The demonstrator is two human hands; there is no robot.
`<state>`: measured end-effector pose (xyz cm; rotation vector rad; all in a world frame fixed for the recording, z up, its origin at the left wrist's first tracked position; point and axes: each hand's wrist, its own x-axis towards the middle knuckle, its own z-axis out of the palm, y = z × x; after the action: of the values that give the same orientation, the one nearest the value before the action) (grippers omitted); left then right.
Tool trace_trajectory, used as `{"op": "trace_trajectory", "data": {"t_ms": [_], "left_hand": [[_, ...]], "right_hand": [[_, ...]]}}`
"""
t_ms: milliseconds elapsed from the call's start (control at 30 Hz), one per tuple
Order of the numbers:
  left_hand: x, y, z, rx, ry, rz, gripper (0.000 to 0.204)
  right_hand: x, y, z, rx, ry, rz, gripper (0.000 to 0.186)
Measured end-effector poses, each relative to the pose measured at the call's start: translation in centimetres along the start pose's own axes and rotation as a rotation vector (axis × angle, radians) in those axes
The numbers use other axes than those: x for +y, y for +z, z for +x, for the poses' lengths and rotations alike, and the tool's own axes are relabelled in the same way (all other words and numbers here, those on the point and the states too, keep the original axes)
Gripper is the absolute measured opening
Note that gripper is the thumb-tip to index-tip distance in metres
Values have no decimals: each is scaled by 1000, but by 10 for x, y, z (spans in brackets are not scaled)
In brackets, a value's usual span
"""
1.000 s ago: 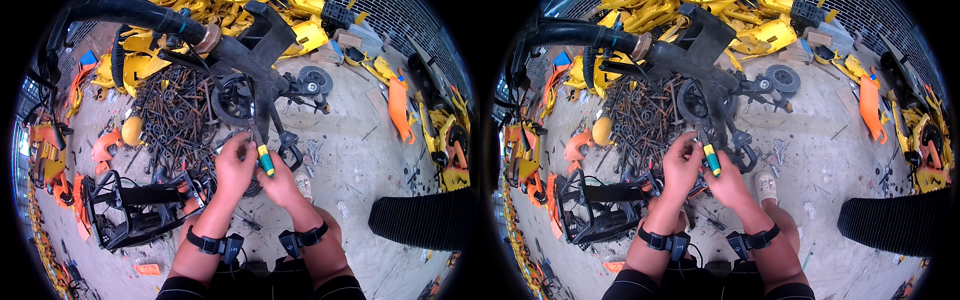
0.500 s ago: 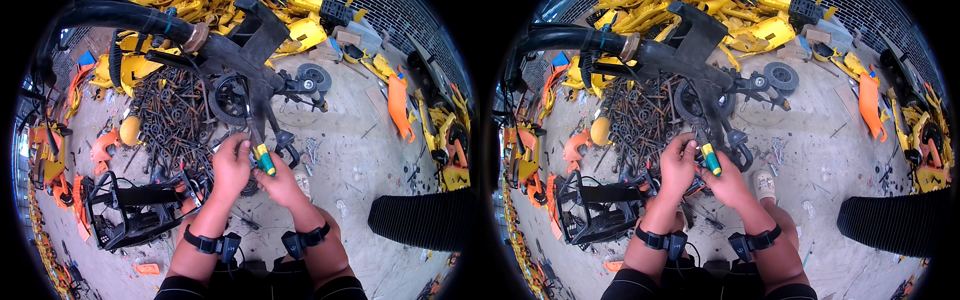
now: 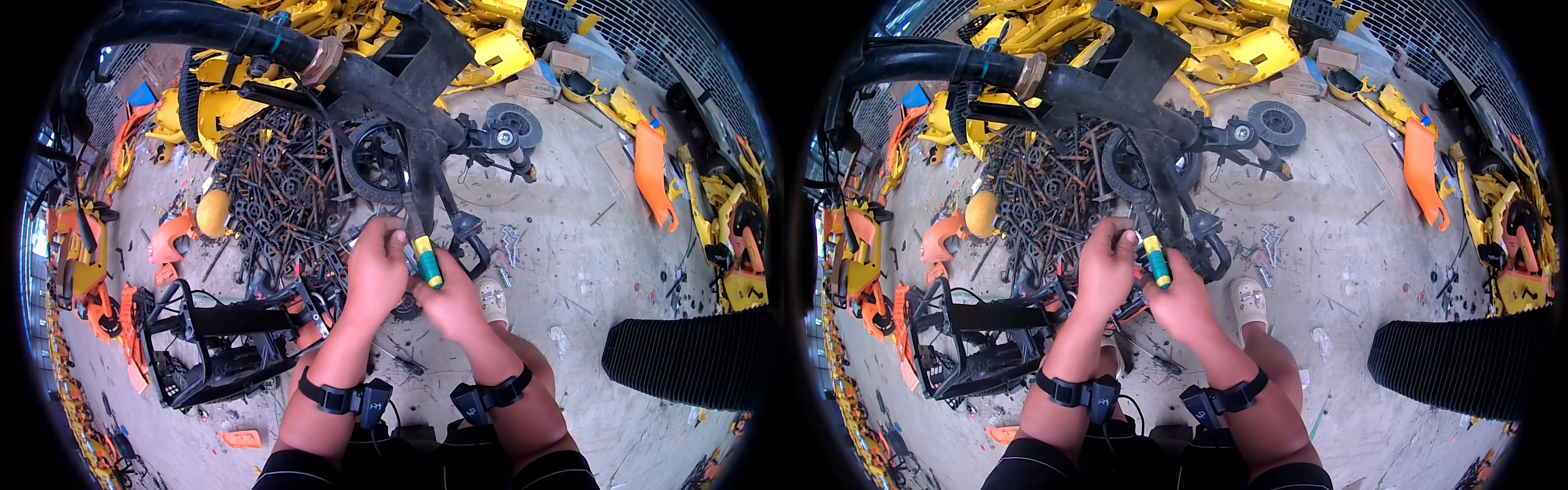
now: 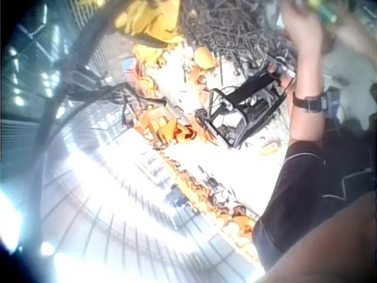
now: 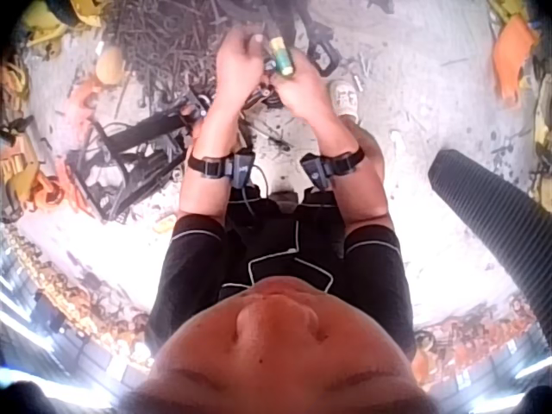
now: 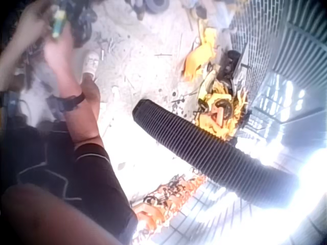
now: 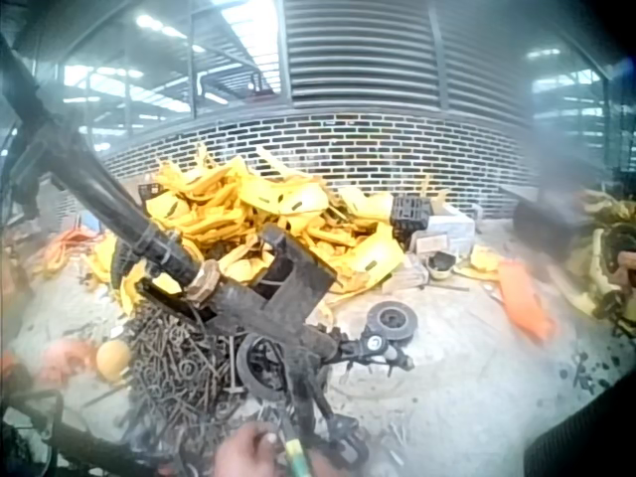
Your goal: The person uses pliers to cut a wire on a motorcycle frame, then uses the pliers and their hands to strip and manipulate the wire ends.
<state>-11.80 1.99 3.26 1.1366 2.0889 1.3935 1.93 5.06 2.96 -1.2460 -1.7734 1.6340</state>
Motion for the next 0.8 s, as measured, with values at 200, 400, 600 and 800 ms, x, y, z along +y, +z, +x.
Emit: {"op": "trace_trajectory", "data": {"t_ms": [200,400,600,800], "left_hand": [[9,-4,-2,-5,-14,-66,12],[11,-5,-5,-6,29,-77,11],[19,-15,-7,-84,-25,-12,14],[21,-19,-10,-123,-64,-26,16]], "right_hand": [[-9,7,-7,63,-17,-21,39],[-6,10,-14,118,-45,20,37],[-14,7,-23,129,-30,-1,39],[-9,9,-28,134,-37,11,41]]}}
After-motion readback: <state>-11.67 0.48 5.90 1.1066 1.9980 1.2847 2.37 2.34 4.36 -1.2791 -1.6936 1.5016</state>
